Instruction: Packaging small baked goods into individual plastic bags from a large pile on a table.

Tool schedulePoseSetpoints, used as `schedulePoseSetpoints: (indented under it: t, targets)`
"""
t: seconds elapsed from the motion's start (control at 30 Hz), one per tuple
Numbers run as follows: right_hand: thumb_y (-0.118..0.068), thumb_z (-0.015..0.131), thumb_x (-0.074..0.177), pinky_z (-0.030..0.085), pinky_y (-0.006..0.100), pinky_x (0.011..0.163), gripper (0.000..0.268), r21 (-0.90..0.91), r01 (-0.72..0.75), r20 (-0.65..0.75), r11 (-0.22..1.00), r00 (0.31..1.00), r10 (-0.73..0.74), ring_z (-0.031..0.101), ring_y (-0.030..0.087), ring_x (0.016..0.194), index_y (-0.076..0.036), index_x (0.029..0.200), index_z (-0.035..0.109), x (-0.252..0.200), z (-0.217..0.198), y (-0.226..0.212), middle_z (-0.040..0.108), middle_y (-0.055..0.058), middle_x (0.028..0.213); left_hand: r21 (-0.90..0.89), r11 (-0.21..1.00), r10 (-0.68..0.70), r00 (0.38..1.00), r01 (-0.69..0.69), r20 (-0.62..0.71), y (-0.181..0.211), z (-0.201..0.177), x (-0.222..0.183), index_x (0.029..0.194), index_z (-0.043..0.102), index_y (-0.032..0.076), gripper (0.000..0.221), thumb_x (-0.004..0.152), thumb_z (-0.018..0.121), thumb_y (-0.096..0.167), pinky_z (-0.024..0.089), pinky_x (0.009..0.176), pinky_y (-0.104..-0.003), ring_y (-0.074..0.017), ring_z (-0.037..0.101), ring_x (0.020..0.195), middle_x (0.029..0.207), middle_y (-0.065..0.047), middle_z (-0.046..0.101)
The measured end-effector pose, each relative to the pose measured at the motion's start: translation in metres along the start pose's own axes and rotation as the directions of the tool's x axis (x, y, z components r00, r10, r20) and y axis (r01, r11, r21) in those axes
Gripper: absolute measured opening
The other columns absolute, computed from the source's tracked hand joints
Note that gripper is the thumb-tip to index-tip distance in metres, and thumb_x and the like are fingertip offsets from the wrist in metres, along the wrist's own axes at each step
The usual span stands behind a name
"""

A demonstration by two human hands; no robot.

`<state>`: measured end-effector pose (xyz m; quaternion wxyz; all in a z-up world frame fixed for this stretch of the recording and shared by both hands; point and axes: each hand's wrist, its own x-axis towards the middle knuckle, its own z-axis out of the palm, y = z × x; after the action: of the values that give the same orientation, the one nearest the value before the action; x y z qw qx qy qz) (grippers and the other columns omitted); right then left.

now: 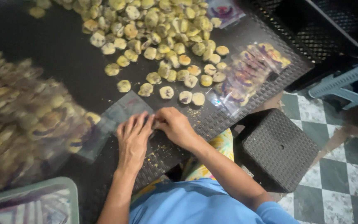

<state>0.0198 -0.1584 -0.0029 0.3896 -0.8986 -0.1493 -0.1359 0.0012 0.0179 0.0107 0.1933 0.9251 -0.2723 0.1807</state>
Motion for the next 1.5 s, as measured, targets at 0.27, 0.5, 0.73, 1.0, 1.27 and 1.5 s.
schedulePoseSetpoints:
  t: [0.27, 0.5, 0.73, 1.0, 1.27, 1.5]
  targets:
    - [-0.010, 0.071, 0.084, 0.054, 0.030, 0.066, 0.010, -0.138, 0.034, -0.018, 0.990, 0.999, -0.037, 0.065, 0.024, 0.072, -0.010, 0.091, 0.065, -0.002, 0.010, 0.009, 0.060, 0.004, 0.074, 0.101, 0.995, -0.019, 1.000, 0.017, 0.023, 0.007, -0.007, 0.005, 0.137, 0.049, 0.017, 0.046, 0.092, 0.057, 0.022, 0.036, 0.099, -0.047, -0.0209, 0.043, 0.127, 0.128, -0.003, 0.056]
    - [-0.010, 0.062, 0.091, 0.049, 0.030, 0.057, 0.011, -0.118, 0.123, -0.020, 0.985, 0.992, -0.127, 0.059, 0.024, 0.060, -0.008, 0.080, 0.061, -0.024, -0.005, 0.003, 0.055, 0.005, 0.064, 0.074, 0.997, -0.043, 0.996, 0.037, 0.082, 0.013, 0.002, 0.007, 0.134, 0.050, 0.023, 0.050, 0.085, 0.061, 0.020, 0.037, 0.096, -0.046, -0.0150, 0.044, 0.122, 0.122, 0.006, 0.057]
    - [-0.001, 0.052, 0.091, 0.039, 0.035, 0.053, 0.016, -0.198, 0.214, -0.032, 0.957, 0.974, -0.225, 0.047, 0.026, 0.056, -0.007, 0.076, 0.051, -0.048, -0.029, -0.001, 0.049, 0.007, 0.063, 0.012, 1.000, 0.003, 1.000, -0.002, -0.019, 0.035, 0.011, 0.014, 0.114, 0.059, 0.023, 0.033, 0.082, 0.067, 0.028, 0.035, 0.088, -0.043, -0.0167, 0.052, 0.109, 0.110, 0.007, 0.060]
    - [-0.012, 0.063, 0.070, 0.041, 0.040, 0.062, 0.027, -0.516, 0.180, 0.010, 0.837, 0.979, -0.204, 0.051, 0.030, 0.075, -0.009, 0.096, 0.057, -0.057, -0.038, -0.011, 0.052, 0.009, 0.082, -0.041, 0.998, 0.056, 0.997, -0.054, 0.057, 0.039, 0.013, 0.012, 0.124, 0.055, 0.022, 0.053, 0.074, 0.070, 0.024, 0.035, 0.092, -0.045, -0.0168, 0.048, 0.116, 0.119, 0.003, 0.057]
    - [-0.005, 0.052, 0.085, 0.042, 0.035, 0.062, 0.003, -0.348, 0.179, -0.016, 0.920, 0.980, -0.197, 0.049, 0.030, 0.068, -0.007, 0.084, 0.051, -0.057, -0.014, 0.014, 0.045, 0.007, 0.072, -0.063, 0.997, 0.036, 0.999, -0.035, 0.003, 0.039, 0.015, 0.012, 0.125, 0.058, 0.018, 0.052, 0.074, 0.071, 0.015, 0.035, 0.094, -0.045, -0.0178, 0.051, 0.117, 0.117, 0.001, 0.062]
    - [-0.008, 0.068, 0.068, 0.042, 0.044, 0.067, 0.038, -0.480, 0.166, 0.060, 0.862, 0.986, -0.157, 0.052, 0.036, 0.084, -0.002, 0.104, 0.058, -0.042, -0.038, -0.020, 0.054, 0.015, 0.089, -0.027, 0.999, -0.020, 0.997, 0.022, 0.079, 0.036, -0.003, 0.008, 0.135, 0.050, 0.021, 0.074, 0.065, 0.074, 0.012, 0.032, 0.097, -0.053, -0.0233, 0.043, 0.126, 0.131, -0.002, 0.054]
